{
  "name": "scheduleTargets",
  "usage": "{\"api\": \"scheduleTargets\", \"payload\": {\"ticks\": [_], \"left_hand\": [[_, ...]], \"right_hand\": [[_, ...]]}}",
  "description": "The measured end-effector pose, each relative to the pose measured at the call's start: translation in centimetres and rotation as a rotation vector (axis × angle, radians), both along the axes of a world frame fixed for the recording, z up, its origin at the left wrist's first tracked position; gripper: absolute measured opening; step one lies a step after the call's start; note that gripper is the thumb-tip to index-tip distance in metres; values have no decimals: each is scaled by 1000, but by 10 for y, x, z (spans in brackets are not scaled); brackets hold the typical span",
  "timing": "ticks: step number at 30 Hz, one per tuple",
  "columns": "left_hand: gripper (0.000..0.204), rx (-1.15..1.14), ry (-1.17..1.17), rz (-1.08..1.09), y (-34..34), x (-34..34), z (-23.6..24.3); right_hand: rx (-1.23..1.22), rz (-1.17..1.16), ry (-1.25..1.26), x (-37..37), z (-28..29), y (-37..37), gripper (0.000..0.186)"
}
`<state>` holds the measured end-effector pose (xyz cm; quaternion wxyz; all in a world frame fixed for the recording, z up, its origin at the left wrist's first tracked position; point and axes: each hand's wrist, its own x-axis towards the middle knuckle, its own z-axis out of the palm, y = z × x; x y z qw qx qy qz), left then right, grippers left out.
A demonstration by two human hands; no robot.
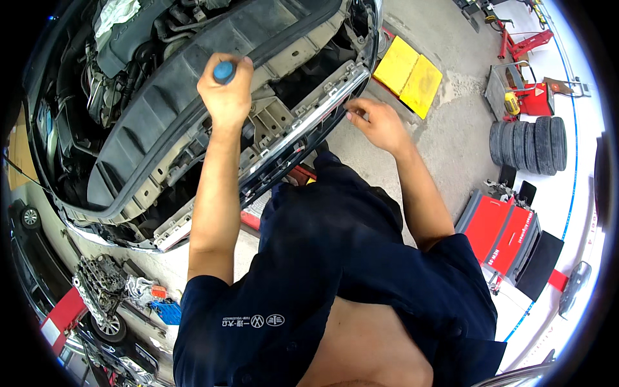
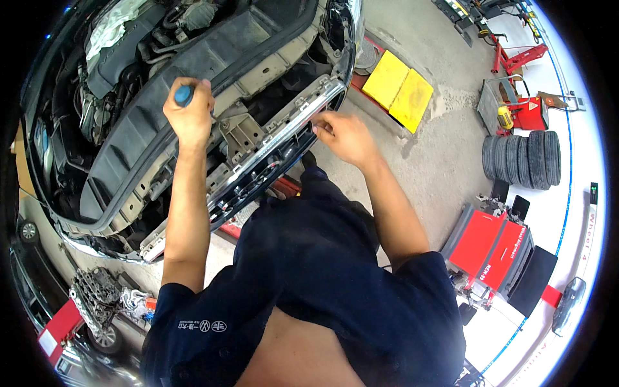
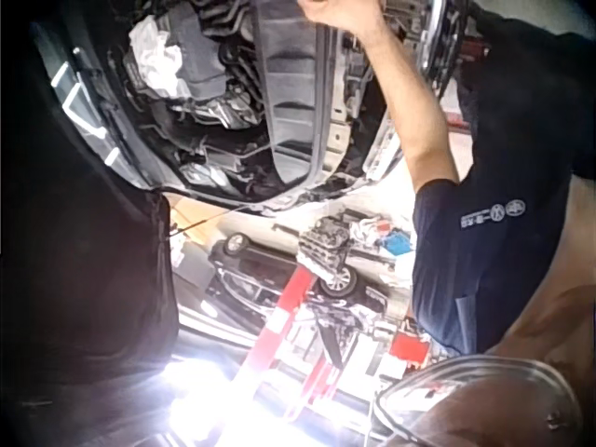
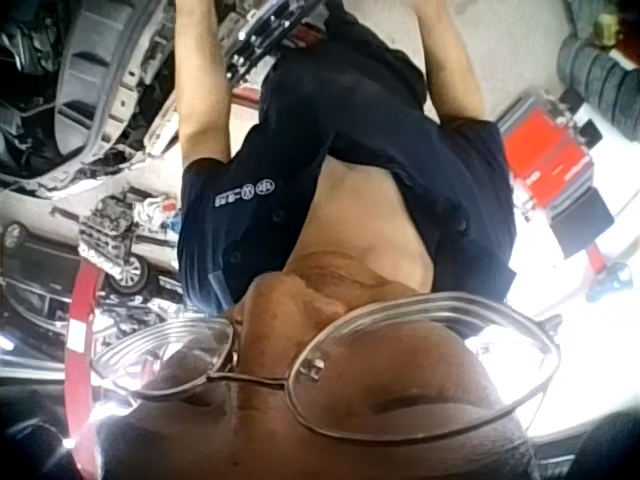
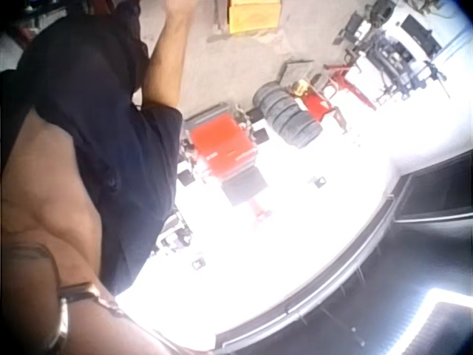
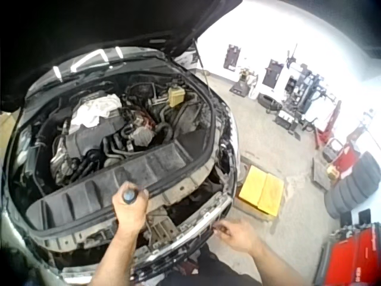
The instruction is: The person removes screws from the front of a vehicle's engine bay, then places a large plastic trim cover over the grille area and secures it using a screwdriver.
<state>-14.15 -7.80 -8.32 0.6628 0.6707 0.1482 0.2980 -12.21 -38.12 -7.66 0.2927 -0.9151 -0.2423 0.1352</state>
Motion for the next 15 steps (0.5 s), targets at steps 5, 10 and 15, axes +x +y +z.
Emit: {"api": "scheduleTargets", "payload": {"ticks": [5,10,15], "left_hand": [[12,-107,-20,-477,22,-4,6],[12,-158,-79,-193,4,2,3],[15,-235,-393,-149,-44,24,71]], "right_hand": [[-81,-63,-20,-15,-6,-27,23],[-72,-112,-49,-4,-13,-61,23],[49,-91,18,37,-26,-78,23]]}}
